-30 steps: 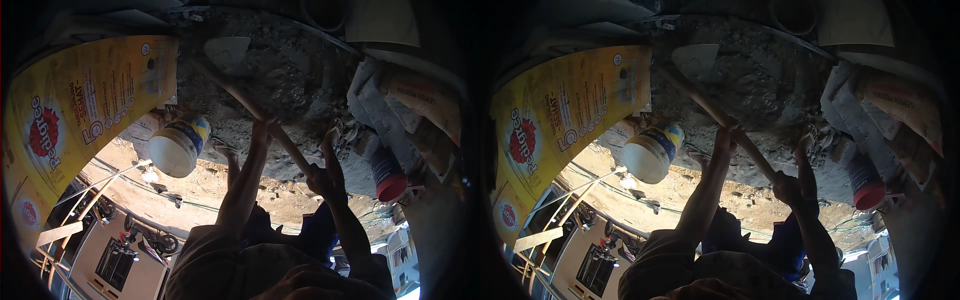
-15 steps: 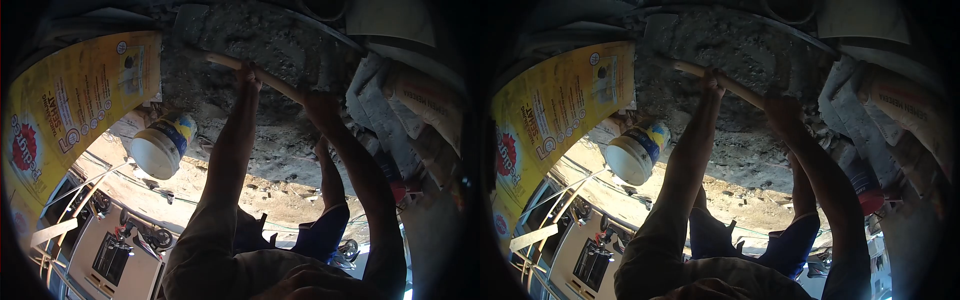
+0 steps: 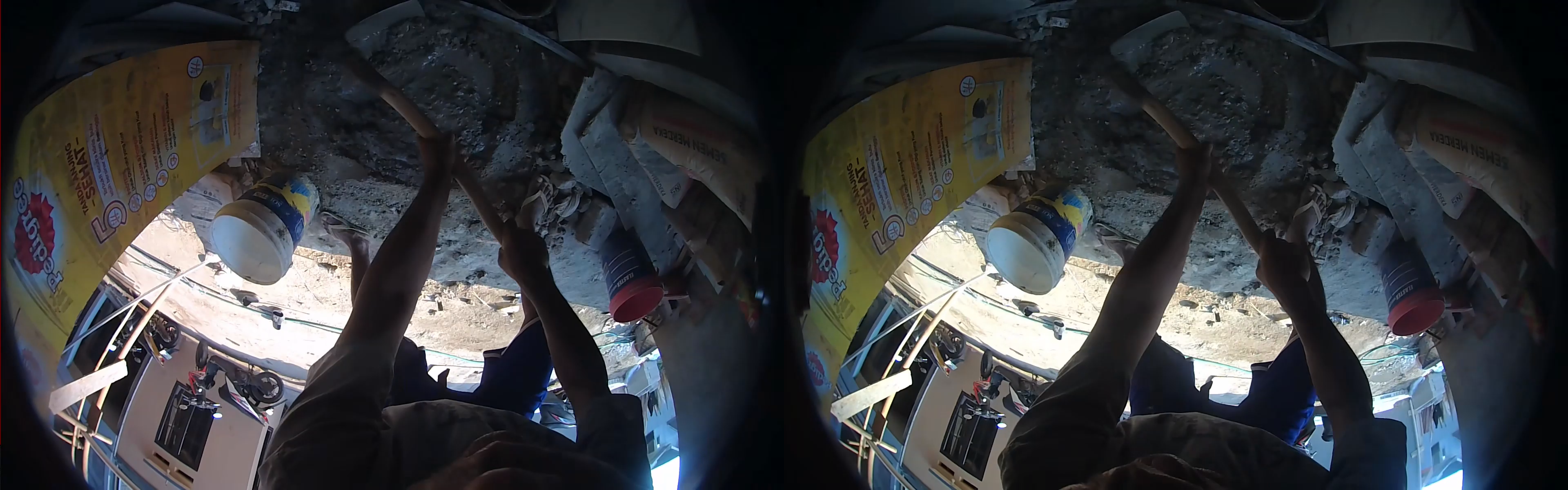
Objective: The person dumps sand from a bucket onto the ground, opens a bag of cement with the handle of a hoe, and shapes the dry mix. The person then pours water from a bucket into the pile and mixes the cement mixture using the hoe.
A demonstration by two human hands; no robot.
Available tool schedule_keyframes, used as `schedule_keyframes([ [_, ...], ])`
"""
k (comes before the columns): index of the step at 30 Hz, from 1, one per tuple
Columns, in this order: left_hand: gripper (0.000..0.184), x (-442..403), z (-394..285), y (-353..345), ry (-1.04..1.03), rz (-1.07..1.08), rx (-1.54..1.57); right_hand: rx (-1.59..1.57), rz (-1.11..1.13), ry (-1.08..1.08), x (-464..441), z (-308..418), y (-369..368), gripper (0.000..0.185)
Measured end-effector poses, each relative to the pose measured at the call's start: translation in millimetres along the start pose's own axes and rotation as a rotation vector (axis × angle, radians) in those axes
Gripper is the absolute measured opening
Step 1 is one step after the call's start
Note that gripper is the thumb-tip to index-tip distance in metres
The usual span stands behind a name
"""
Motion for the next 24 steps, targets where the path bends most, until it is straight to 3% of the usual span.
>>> schedule_keyframes([
  [3, 0.026, 43, 8, 22, 0.061, 0.041, -0.106, -0.102, 0.089, -0.104, 44, 29, -21, 0.033],
  [7, 0.032, 95, 57, 66, 0.246, 0.143, -0.148, -0.214, -0.095, -0.14, 121, 52, -84, 0.033],
  [12, 0.043, 180, 36, 117, 0.125, 0.135, 0.038, -0.222, -0.172, -0.108, 193, 81, -104, 0.033],
  [15, 0.044, 146, -9, 144, 0.052, 0.057, 0.129, -0.083, -0.067, -0.05, 139, 96, -88, 0.028],
  [17, 0.038, 109, -75, 150, -0.062, -0.004, 0.227, -0.05, -0.069, 0.05, 69, 119, -48, 0.024],
  [19, 0.028, 29, -117, 159, -0.219, 0.095, 0.34, 0.044, -0.079, 0.133, -2, 150, 4, 0.021],
  [22, 0.013, -46, -156, 174, -0.101, -0.027, 0.406, 0.098, -0.254, 0.278, -71, 185, 59, 0.015],
  [24, 0.012, -79, -135, 182, -0.009, -0.02, 0.491, 0.112, -0.239, 0.258, -81, 189, 78, 0.014],
])
Point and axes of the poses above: each hand's wrist, its own x-axis away from the middle knuckle, its own y-axis out of the back of the hand, z = x × y, the point moved 10 cm from there along -x, towards the middle knuckle, and after that the axes turned 8 degrees about x, right-handed, at the moved point
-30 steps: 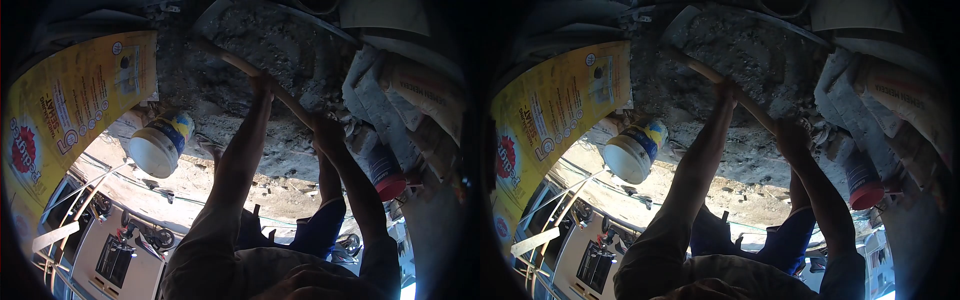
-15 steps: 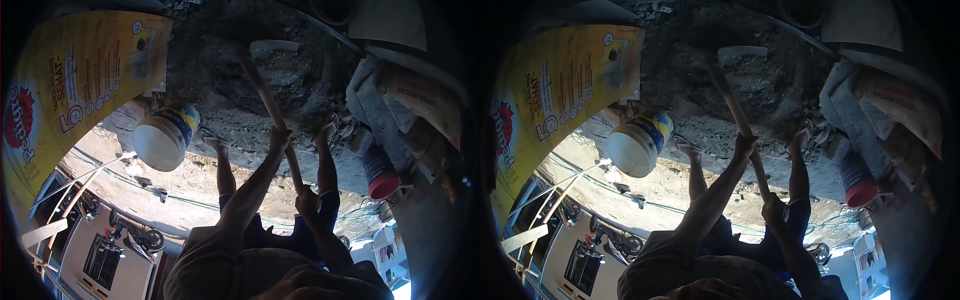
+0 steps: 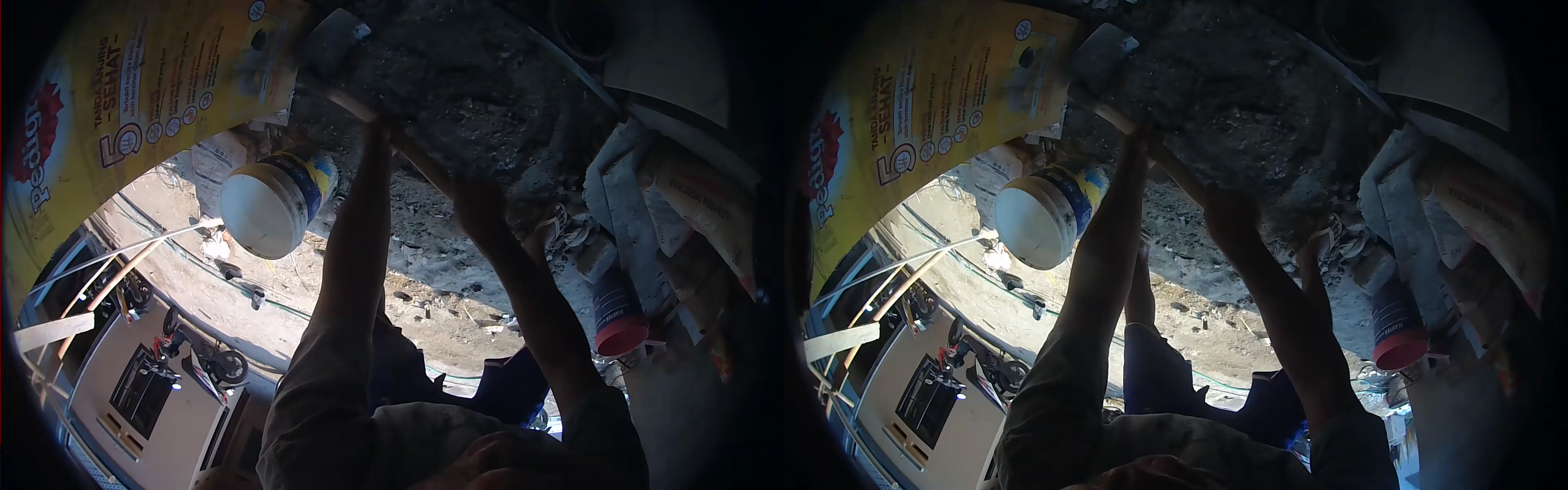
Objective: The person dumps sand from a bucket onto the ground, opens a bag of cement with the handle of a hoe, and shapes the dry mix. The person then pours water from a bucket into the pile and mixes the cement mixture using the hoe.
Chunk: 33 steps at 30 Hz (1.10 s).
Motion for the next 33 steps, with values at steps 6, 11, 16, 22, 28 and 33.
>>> schedule_keyframes([
  [6, 0.016, 64, 86, 2, 0.005, -0.158, -0.09, 0.019, 0.12, 0.054, 69, -56, -8, 0.008],
  [11, 0.018, 138, 183, -6, 0.163, -0.154, -0.166, 0.036, 0.193, -0.003, 162, -107, -16, 0.015],
  [16, 0.035, 242, 275, -23, 0.341, 0.051, -0.191, 0.25, 0.344, -0.319, 291, -176, -68, 0.019],
  [22, 0.05, 294, 203, -40, 0.058, 0.209, -0.201, -0.043, 0.125, -0.288, 324, -155, -60, 0.028],
  [28, 0.055, 220, -16, -61, -0.403, -0.093, -0.977, -1.178, 0.311, -0.273, 150, 7, -93, 0.035],
  [33, 0.056, 145, -78, -28, -0.408, -0.343, -1.409, -2.279, 0.765, -0.46, 84, 152, -121, 0.015],
])
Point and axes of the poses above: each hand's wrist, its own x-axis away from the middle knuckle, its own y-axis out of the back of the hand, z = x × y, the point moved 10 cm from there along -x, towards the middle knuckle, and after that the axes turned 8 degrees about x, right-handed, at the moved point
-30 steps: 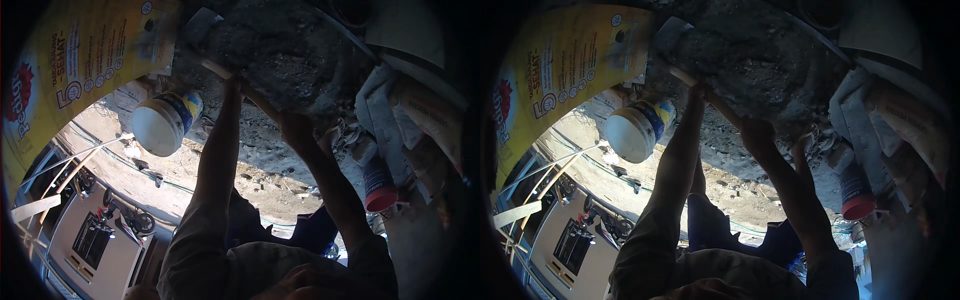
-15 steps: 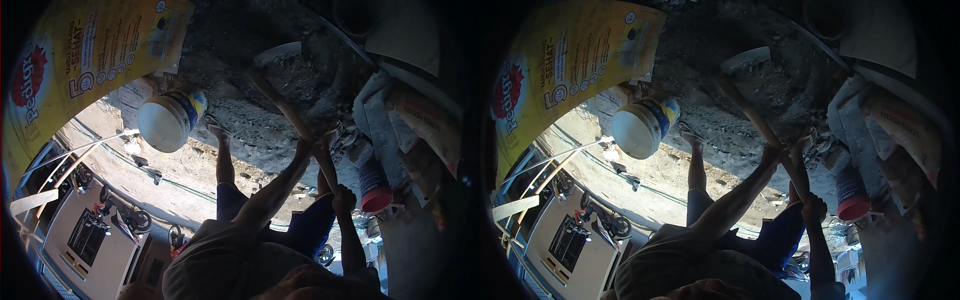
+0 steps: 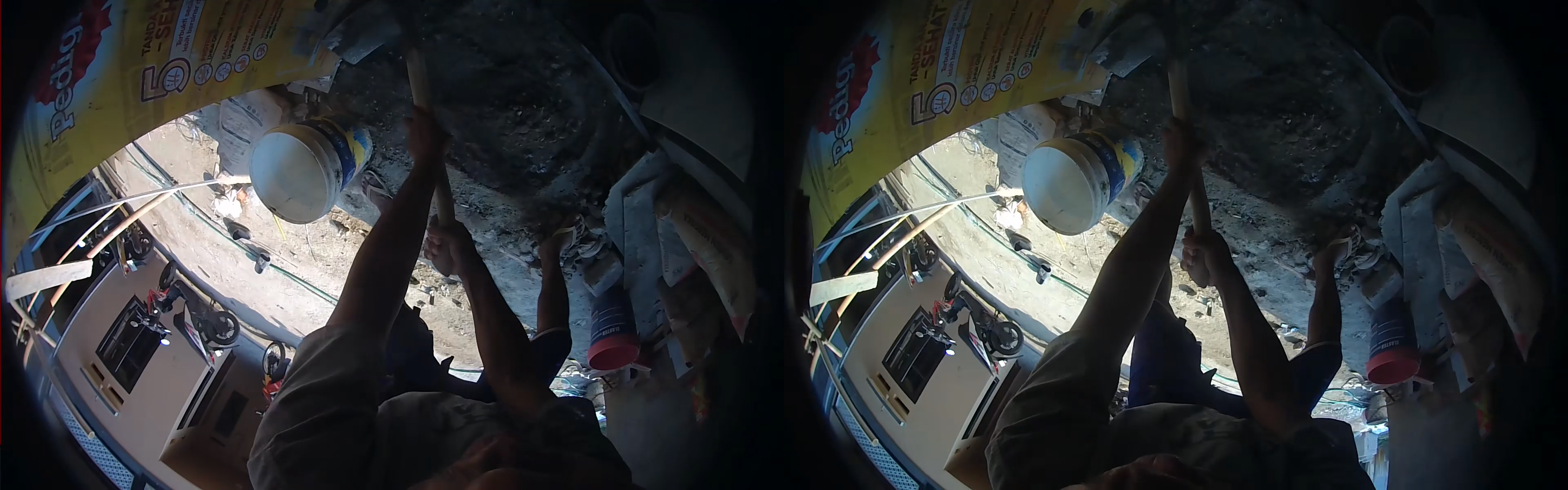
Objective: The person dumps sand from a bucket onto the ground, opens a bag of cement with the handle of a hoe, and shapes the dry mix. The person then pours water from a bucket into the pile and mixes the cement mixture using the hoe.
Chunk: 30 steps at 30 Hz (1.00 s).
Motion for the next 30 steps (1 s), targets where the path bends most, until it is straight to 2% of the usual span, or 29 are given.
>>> schedule_keyframes([
  [2, 0.055, 2, 25, -23, 0.027, 0.023, -0.033, 0.096, -0.136, 0.0, 6, -8, 18, 0.015],
  [3, 0.055, 5, 39, -36, 0.045, 0.033, -0.046, 0.275, -0.227, 0.003, 15, -4, 38, 0.016],
  [5, 0.055, 17, 71, -66, 0.119, 0.076, 0.139, 0.55, -0.353, -0.01, 46, 15, 70, 0.017],
  [8, 0.054, 29, 82, -97, 0.207, 0.137, 0.395, 0.759, -0.398, -0.075, 86, 48, 85, 0.016],
  [12, 0.051, 71, 53, -114, 0.156, 0.2, 0.645, 0.811, -0.37, -0.009, 131, 74, 89, 0.017],
  [15, 0.054, 111, 23, -130, 0.07, 0.173, 0.574, 0.825, -0.377, -0.039, 173, 85, 115, 0.021],
  [16, 0.054, 128, 16, -139, 0.104, 0.182, 0.611, 0.83, -0.364, -0.075, 189, 88, 121, 0.025],
  [18, 0.062, 170, -6, -147, 0.159, 0.2, 0.714, 0.842, -0.417, 0.136, 235, 113, 109, 0.038],
  [19, 0.071, 193, -22, -143, 0.031, 0.187, 0.772, 0.871, -0.416, 0.21, 254, 117, 108, 0.045],
  [20, 0.075, 213, -24, -150, -0.04, 0.197, 0.82, 0.873, -0.397, 0.147, 269, 104, 121, 0.044],
  [22, 0.074, 255, -48, -122, 0.027, 0.306, 0.894, 0.808, -0.396, -0.059, 301, 69, 140, 0.037],
  [24, 0.073, 273, -57, -99, 0.081, 0.377, 0.996, 1.025, -0.409, -0.061, 303, 57, 128, 0.029],
  [27, 0.078, 238, -37, -78, 0.114, 0.392, 0.781, 1.19, -0.499, -0.253, 267, 28, 128, 0.021],
  [28, 0.078, 208, -27, -68, 0.026, 0.331, 0.695, 0.75, -0.365, -0.042, 232, 13, 116, 0.021],
  [29, 0.078, 173, -17, -57, -0.06, 0.265, 0.604, 0.577, -0.376, -0.001, 196, 10, 92, 0.021],
  [30, 0.078, 139, -10, -43, -0.076, 0.217, 0.514, 0.519, -0.292, -0.008, 153, -2, 83, 0.023],
])
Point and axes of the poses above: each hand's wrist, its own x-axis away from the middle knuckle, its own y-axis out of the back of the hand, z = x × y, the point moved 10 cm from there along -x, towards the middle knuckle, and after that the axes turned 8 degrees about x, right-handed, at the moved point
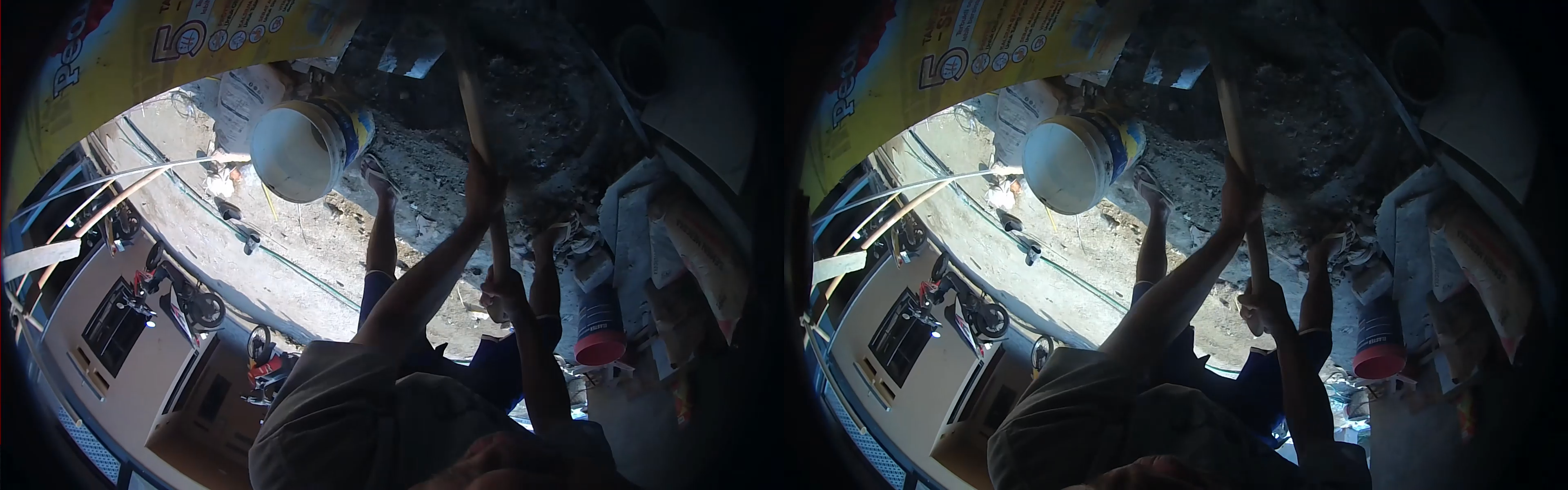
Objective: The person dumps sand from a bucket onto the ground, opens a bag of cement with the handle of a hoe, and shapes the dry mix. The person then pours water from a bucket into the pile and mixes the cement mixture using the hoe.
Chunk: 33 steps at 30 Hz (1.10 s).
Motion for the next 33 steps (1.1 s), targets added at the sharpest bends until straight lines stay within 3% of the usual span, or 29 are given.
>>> schedule_keyframes([
  [1, 0.066, -28, 7, 24, 0.088, -0.039, -0.048, -0.099, 0.028, 0.027, -39, -2, -22, 0.024],
  [5, 0.062, -116, 51, 95, 0.007, -0.112, -0.267, -0.294, 0.184, 0.065, -139, 6, -117, 0.021],
  [10, 0.068, -117, 97, 122, 0.043, -0.109, -0.284, -0.028, 0.02, -0.011, -147, -21, -121, 0.018],
  [19, 0.054, -66, 113, 87, 0.255, -0.083, -0.15, 0.139, -0.054, -0.132, -71, -10, -77, 0.019],
  [25, 0.053, -51, 120, 19, 0.245, -0.117, 0.018, 0.304, -0.111, -0.115, -18, 36, -5, 0.02],
  [28, 0.044, -31, 119, -15, 0.356, -0.079, 0.292, 0.448, -0.1, -0.108, 13, 72, 21, 0.022],
  [29, 0.039, -31, 129, -25, 0.298, -0.133, 0.297, 0.469, -0.094, -0.088, 20, 79, 32, 0.023],
  [33, 0.057, -9, 128, -83, 0.322, -0.046, 0.412, 0.561, -0.117, -0.064, 63, 97, 80, 0.025],
])
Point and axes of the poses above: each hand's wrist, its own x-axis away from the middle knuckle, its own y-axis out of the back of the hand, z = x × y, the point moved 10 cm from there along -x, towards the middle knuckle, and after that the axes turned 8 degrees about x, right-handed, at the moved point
